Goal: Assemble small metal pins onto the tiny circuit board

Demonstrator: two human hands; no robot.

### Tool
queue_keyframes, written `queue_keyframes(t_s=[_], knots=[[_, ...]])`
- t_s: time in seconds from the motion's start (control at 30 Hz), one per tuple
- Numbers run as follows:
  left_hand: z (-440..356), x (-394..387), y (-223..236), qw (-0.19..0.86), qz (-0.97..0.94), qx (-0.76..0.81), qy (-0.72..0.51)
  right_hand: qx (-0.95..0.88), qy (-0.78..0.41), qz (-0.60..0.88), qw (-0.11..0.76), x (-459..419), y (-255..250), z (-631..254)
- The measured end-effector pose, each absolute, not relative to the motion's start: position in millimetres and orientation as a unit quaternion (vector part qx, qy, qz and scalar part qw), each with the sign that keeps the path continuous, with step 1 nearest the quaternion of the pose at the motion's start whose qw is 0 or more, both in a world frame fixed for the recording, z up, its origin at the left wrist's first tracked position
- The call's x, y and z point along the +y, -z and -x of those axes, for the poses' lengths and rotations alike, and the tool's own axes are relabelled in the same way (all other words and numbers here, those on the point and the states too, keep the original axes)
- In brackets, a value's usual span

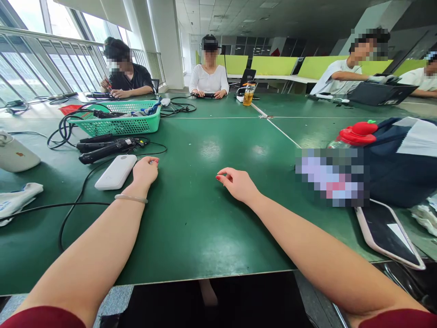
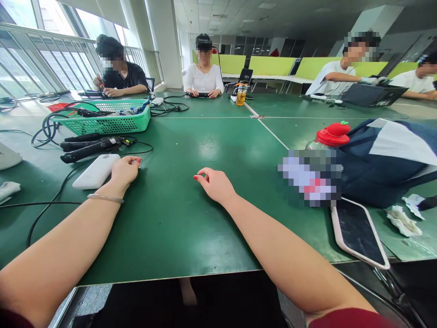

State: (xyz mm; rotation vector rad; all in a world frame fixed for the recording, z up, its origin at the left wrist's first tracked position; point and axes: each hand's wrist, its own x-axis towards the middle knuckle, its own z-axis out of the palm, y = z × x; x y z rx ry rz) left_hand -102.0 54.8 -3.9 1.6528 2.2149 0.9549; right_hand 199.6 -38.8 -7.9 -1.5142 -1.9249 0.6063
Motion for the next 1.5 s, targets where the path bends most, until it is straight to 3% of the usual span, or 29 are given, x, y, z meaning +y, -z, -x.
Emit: queue_keyframes(t_s=[0.13,0.27,0.37,0.57,0.77,1.13,1.3,1.5], knots=[[60.7,40.2,5.8,0.193,-0.663,0.649,-0.319,-0.735,-0.257,0.553,0.296,-34.8,11.6,-197.5],[13.6,16.1,6.0,0.362,-0.727,0.483,-0.327,-0.733,-0.242,0.572,0.276,-30.6,13.2,-194.6],[1.7,4.7,4.8,0.398,-0.725,0.431,-0.36,-0.742,-0.215,0.581,0.256,-27.9,14.2,-194.4],[6.1,-3.6,-1.2,0.296,-0.764,0.491,-0.295,-0.745,-0.207,0.585,0.246,-27.2,14.4,-193.4],[-6.7,-11.7,-5.6,0.243,-0.814,0.468,-0.244,-0.733,-0.258,0.557,0.295,-28.3,16.0,-191.3],[0.7,-8.3,2.3,0.255,-0.823,0.427,-0.274,-0.727,-0.244,0.559,0.315,-27.6,17.4,-195.7],[9.1,-19.6,-19.8,0.139,-0.811,0.42,-0.383,-0.724,-0.186,0.527,0.405,-37.3,-4.4,-202.3],[36.5,-57.4,-92.7,0.052,-0.694,0.301,-0.652,-0.728,-0.047,0.316,0.606,-98.6,-102.8,-238.4]])
